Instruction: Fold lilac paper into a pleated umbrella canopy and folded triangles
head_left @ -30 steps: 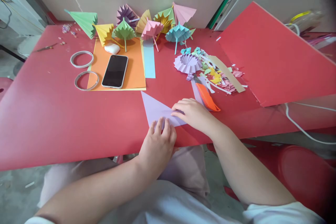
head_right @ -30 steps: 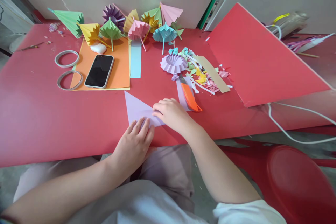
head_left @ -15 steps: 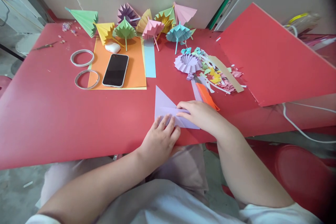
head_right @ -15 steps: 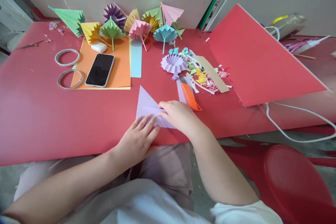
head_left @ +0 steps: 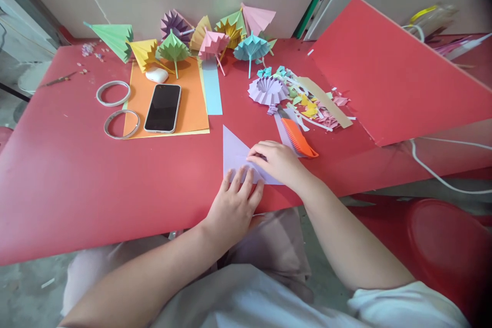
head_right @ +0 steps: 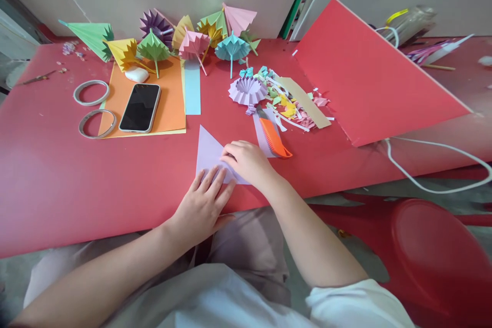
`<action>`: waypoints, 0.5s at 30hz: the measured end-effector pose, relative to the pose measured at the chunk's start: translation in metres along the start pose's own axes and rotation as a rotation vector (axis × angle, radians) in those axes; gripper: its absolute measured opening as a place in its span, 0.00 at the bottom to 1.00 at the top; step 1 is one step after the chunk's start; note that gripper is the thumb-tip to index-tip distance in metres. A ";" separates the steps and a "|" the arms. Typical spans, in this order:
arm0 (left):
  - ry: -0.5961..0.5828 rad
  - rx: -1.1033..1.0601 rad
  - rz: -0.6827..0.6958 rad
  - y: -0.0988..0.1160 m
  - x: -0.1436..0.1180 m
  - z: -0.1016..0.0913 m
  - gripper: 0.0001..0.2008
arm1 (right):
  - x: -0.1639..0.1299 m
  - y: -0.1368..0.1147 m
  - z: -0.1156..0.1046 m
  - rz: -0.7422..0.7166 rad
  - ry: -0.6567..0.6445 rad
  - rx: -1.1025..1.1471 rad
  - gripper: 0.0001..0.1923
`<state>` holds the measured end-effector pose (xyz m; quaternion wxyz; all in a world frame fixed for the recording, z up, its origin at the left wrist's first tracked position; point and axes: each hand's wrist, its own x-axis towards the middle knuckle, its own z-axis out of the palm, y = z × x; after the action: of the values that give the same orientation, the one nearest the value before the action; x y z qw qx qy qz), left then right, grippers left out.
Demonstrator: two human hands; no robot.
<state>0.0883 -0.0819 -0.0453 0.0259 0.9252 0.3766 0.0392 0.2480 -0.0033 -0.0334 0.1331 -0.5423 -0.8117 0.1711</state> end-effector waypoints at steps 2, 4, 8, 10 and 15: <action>-0.020 0.010 0.008 0.001 0.000 0.001 0.33 | -0.002 0.002 0.002 -0.021 0.029 0.018 0.06; -0.040 0.018 0.018 0.001 0.000 0.001 0.34 | -0.003 0.003 0.005 -0.042 0.050 0.033 0.07; -0.060 0.033 0.021 0.001 0.000 0.001 0.34 | -0.003 0.006 0.008 -0.068 0.075 0.052 0.07; -0.070 0.039 0.019 0.001 0.001 0.001 0.34 | -0.003 0.006 0.008 -0.073 0.079 0.063 0.07; -0.071 0.042 0.016 0.002 0.001 0.002 0.34 | -0.001 0.006 0.007 -0.060 0.061 0.083 0.07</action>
<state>0.0909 -0.0827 -0.0471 0.0194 0.9294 0.3686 -0.0015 0.2503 -0.0031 -0.0424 0.1850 -0.5166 -0.8155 0.1840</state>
